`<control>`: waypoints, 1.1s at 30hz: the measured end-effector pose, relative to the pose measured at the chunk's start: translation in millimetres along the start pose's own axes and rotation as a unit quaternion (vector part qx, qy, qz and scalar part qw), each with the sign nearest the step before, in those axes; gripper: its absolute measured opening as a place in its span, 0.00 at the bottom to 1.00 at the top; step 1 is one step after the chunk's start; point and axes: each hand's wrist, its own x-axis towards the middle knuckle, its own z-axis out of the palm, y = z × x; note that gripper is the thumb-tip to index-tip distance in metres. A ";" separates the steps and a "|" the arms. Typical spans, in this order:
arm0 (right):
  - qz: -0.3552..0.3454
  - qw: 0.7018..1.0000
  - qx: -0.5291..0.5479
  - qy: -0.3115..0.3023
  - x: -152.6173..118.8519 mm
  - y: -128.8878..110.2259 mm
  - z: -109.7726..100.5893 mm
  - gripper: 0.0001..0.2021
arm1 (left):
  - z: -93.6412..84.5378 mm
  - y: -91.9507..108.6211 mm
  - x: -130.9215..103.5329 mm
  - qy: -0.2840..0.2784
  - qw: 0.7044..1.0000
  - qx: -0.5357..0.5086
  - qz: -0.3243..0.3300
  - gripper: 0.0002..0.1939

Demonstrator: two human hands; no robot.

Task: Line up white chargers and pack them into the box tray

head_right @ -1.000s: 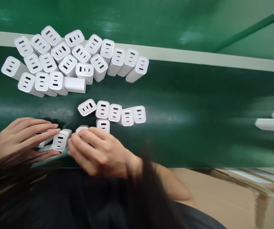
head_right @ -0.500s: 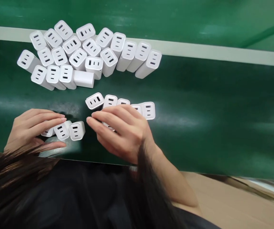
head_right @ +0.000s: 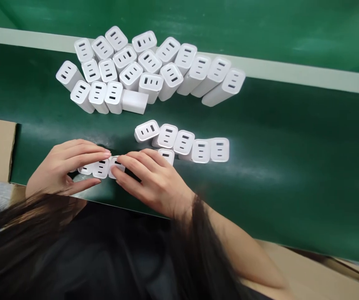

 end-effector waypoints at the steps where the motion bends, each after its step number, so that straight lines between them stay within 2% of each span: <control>1: -0.002 1.000 0.004 -0.002 0.2 0.1 0.1 0.09 | -0.3 -0.4 -0.5 0.002 1.000 -0.013 -0.002 0.25; 4: -0.005 1.000 0.007 -0.004 -0.7 0.3 1.1 0.11 | -3.0 -0.5 -1.8 -0.005 0.998 -0.061 -0.024 0.28; 7: -0.008 1.000 0.005 -0.005 -2.4 0.9 2.5 0.12 | -6.7 1.2 -4.0 -0.002 0.988 -0.137 -0.072 0.29; 10: -0.008 1.000 -0.004 -0.007 -3.0 2.1 2.1 0.13 | -7.8 3.7 -6.8 0.062 0.961 -0.224 -0.152 0.25; 13: -0.010 1.000 -0.018 -0.003 -2.4 4.7 -0.9 0.13 | -5.4 4.4 -8.3 0.139 0.929 -0.257 -0.225 0.25; 16: -0.014 0.999 -0.028 0.008 -1.5 7.5 -3.9 0.14 | -2.7 1.2 -8.5 0.167 0.915 -0.265 -0.255 0.25; 20: -0.027 0.999 -0.034 0.013 -0.4 8.3 -4.7 0.13 | -3.7 -6.7 -10.2 0.151 0.908 -0.298 -0.251 0.20; 24: -0.026 0.999 -0.035 0.005 -0.5 7.0 -3.1 0.13 | -8.2 -11.1 -12.5 0.124 0.900 -0.339 -0.244 0.21; 33: -0.025 0.999 -0.027 0.001 -2.5 7.4 0.0 0.14 | -11.3 -6.6 -8.8 0.047 0.873 -0.410 -0.262 0.21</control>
